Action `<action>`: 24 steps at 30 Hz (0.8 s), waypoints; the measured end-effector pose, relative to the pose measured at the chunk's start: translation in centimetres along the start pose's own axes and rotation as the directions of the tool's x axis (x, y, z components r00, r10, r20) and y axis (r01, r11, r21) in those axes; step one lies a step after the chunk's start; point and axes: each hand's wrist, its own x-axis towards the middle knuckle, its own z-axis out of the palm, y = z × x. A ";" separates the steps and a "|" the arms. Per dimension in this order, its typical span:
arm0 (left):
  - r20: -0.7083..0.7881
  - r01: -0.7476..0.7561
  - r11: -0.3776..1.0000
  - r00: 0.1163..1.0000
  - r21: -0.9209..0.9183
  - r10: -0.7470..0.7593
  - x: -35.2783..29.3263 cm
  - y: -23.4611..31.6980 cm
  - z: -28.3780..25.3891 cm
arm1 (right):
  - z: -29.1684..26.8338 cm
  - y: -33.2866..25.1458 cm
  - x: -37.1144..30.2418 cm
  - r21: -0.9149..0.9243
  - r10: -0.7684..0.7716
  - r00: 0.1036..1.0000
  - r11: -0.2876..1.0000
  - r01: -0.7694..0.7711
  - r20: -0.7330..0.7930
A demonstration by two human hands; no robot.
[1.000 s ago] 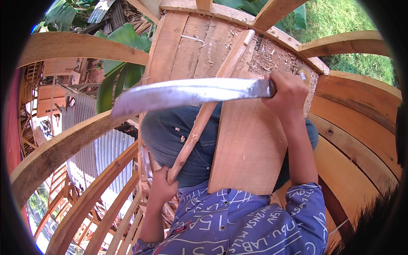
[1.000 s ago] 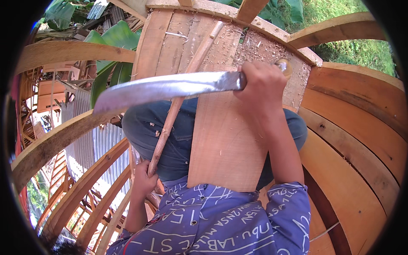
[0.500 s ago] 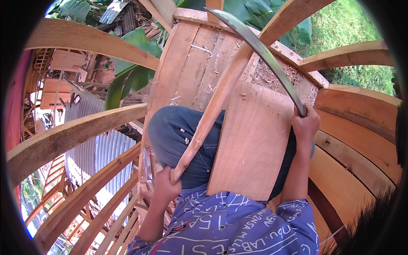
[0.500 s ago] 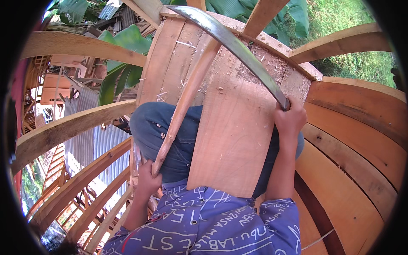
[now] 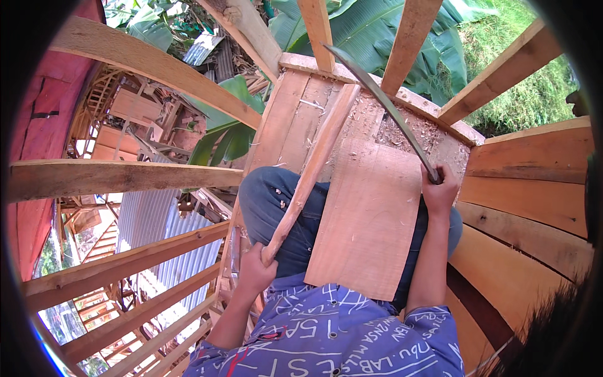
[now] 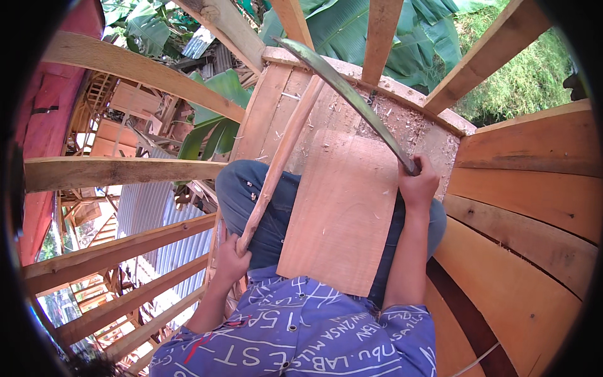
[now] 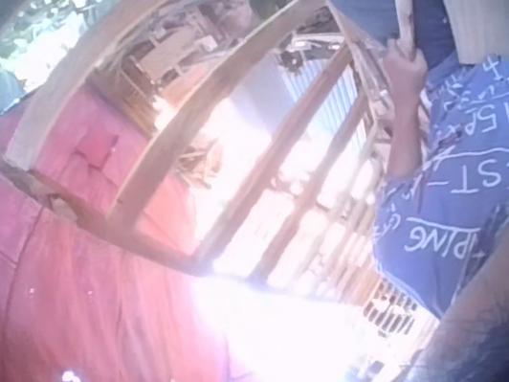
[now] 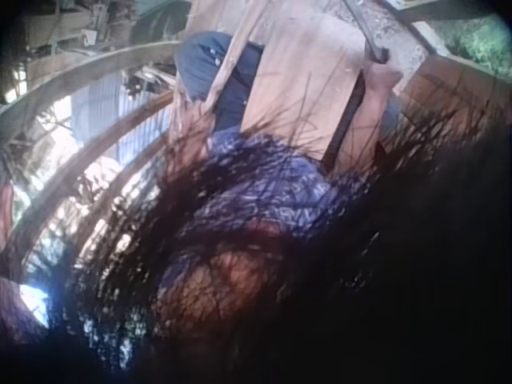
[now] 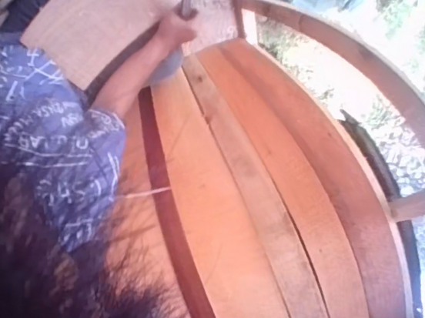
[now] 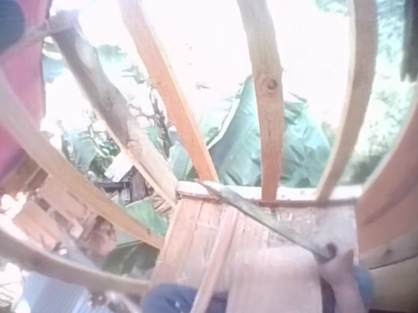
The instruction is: The person sits cross-legged on a wooden platform and uses a large curved blade to shave and shape a rectangular piece of wood. They hold the wood steady with their left hand while repeatedly drawing the blade across the surface with their right hand to remove thin layers of material.
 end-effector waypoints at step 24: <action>-0.238 -0.306 0.908 0.895 0.288 0.377 2.8 6.1 -0.8 | -2.1 -0.8 -0.6 0.245 -0.032 0.977 0.966 0.084 -0.211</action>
